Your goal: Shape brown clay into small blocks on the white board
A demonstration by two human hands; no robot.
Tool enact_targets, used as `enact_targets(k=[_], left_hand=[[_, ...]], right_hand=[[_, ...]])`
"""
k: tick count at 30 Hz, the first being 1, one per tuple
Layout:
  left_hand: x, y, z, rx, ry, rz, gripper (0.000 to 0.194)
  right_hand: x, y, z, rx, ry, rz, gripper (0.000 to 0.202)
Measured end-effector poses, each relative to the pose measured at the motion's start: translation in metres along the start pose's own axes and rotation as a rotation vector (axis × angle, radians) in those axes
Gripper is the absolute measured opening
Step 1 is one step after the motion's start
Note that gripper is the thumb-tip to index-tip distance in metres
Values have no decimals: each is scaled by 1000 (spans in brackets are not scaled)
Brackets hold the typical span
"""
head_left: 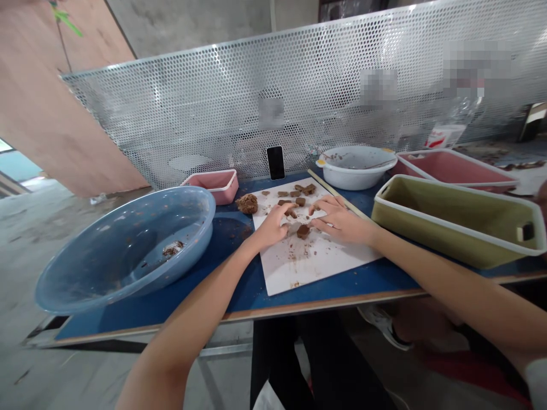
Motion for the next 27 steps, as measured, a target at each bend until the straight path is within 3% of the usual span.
enact_targets(k=[5,12,21,27], left_hand=[[-1,0,-1,7,-17,15,69],[1,-2,-1,-4,-30,40,67],[0,-1,-2,18,-33,37,66],[-1,-2,-1,14,-33,42,70]], right_hand=[[0,2,-4,-20,-14,-27,52],[1,-3,4,17,30,32,57],[1,-3,-3,9,-11,-2,56],[0,6,-15,-45,-94,-93,50]])
Point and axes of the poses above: each hand's wrist, its own x-axis away from the middle knuckle, its own y-axis out of the palm, z = x × y, the point moved 8 cm from there along -x, towards the middle knuckle, and after that the axes turned 13 degrees about -y, right-handed, at the moved point
